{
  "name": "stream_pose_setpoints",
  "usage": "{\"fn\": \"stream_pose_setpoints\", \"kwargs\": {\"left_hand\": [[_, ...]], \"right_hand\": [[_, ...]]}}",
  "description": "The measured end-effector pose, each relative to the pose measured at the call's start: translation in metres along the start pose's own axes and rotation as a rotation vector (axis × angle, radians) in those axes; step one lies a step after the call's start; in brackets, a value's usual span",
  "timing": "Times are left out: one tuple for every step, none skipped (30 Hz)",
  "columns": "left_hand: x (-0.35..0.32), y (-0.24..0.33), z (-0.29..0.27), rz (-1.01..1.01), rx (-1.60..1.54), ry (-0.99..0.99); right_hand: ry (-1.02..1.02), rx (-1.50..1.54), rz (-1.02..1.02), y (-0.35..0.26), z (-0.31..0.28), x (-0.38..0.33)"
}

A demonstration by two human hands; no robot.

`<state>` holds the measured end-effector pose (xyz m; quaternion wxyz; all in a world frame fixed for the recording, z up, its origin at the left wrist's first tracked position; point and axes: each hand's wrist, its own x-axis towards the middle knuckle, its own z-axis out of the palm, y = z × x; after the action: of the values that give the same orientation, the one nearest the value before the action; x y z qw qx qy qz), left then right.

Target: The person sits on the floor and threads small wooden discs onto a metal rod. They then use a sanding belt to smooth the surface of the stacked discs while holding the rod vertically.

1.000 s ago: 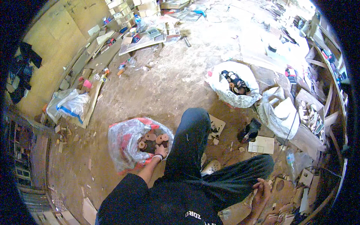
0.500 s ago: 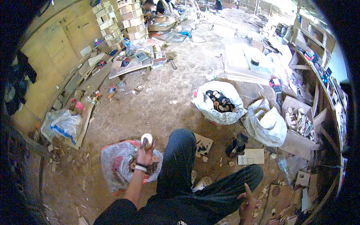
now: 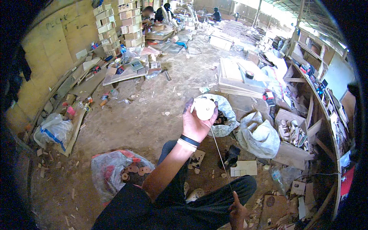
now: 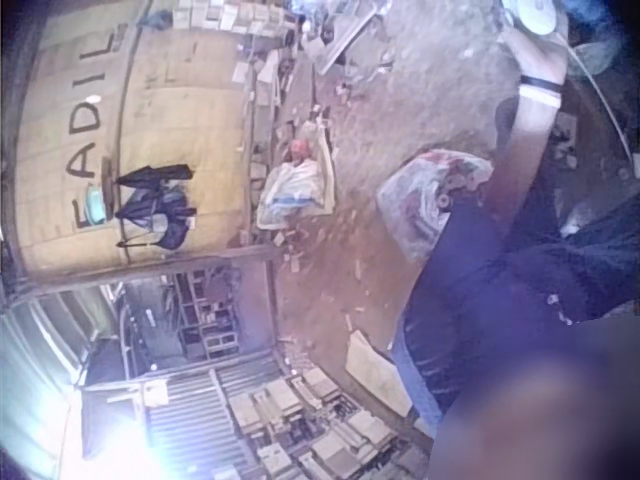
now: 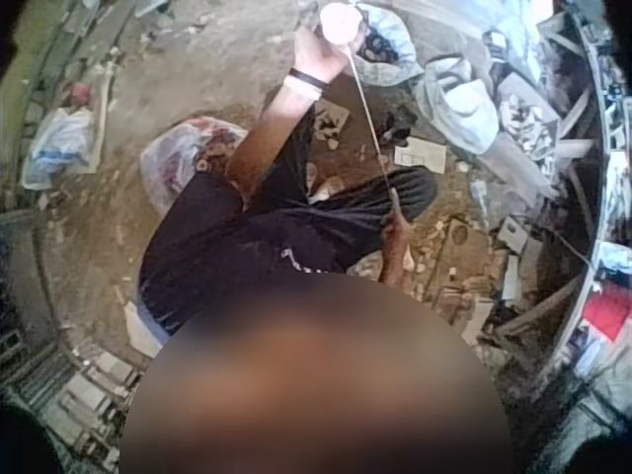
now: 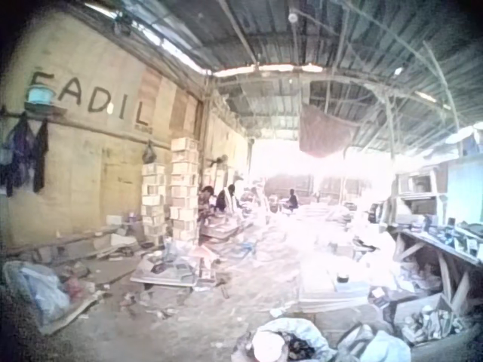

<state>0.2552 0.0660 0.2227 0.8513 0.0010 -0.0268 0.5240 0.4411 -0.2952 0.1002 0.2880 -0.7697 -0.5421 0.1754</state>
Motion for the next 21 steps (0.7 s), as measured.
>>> {"fn": "stream_pose_setpoints", "kwargs": {"left_hand": [[0.001,-0.002,0.0,-0.017,-0.002,-0.017],[0.002,-0.004,0.0,-0.026,0.001,0.02],[0.001,-0.006,-0.002,0.003,0.123,0.052],[0.0,-0.007,-0.005,-0.008,0.114,-0.019],[0.0,-0.009,-0.007,-0.006,0.121,-0.011],[-0.001,-0.011,-0.01,-0.004,0.13,0.003],[-0.001,-0.012,-0.012,-0.018,0.109,0.054],[0.0,-0.013,-0.013,-0.014,0.085,0.067],[0.0,-0.013,-0.015,-0.009,0.063,0.08],[0.001,-0.013,-0.015,-0.021,0.038,0.031],[0.001,-0.012,-0.016,-0.003,0.087,0.041],[0.002,-0.011,-0.015,-0.002,0.134,-0.012],[0.003,-0.012,-0.015,0.018,0.2,0.017],[0.004,-0.013,-0.014,0.041,0.24,-0.015],[0.005,-0.017,-0.012,0.084,0.3,0.038],[0.006,-0.021,-0.011,0.127,0.359,0.092],[0.004,-0.023,-0.009,0.193,0.435,0.051],[0.001,-0.027,-0.008,0.26,0.509,0.01],[-0.002,-0.03,-0.006,0.309,0.581,0.014],[-0.006,-0.033,-0.004,0.381,0.66,-0.044],[-0.011,-0.038,-0.003,0.434,0.735,-0.053]], "right_hand": [[0.02,0.03,-0.021,-0.003,0.0,0.001],[0.037,0.062,-0.042,-0.005,0.0,0.001],[0.058,0.056,-0.041,-0.007,0.0,0.002],[0.079,0.051,-0.042,-0.008,0.0,0.002],[0.095,0.038,-0.047,-0.009,-0.001,0.003],[0.076,0.024,-0.028,-0.011,-0.001,0.003],[0.055,0.003,-0.012,-0.011,-0.001,0.004],[0.035,-0.017,0.004,-0.012,-0.001,0.004],[0.033,-0.005,0.001,-0.012,-0.002,0.005],[0.031,0.008,-0.003,-0.012,-0.002,0.005],[0.019,0.027,-0.008,-0.012,-0.003,0.006],[-0.022,0.003,0.024,-0.012,-0.003,0.006],[-0.072,-0.014,0.055,-0.011,-0.004,0.006],[-0.116,-0.068,0.095,-0.01,-0.004,0.006],[-0.099,-0.025,0.077,-0.009,-0.003,0.006],[-0.077,-0.018,0.066,-0.007,-0.002,0.006],[-0.05,-0.03,0.031,-0.006,-0.002,0.006],[-0.065,0.013,0.079,-0.004,0.0,0.006],[-0.075,0.039,0.103,-0.003,0.001,0.006],[-0.096,0.005,0.139,-0.002,0.002,0.006],[-0.067,0.068,0.097,-0.001,0.003,0.007]]}}
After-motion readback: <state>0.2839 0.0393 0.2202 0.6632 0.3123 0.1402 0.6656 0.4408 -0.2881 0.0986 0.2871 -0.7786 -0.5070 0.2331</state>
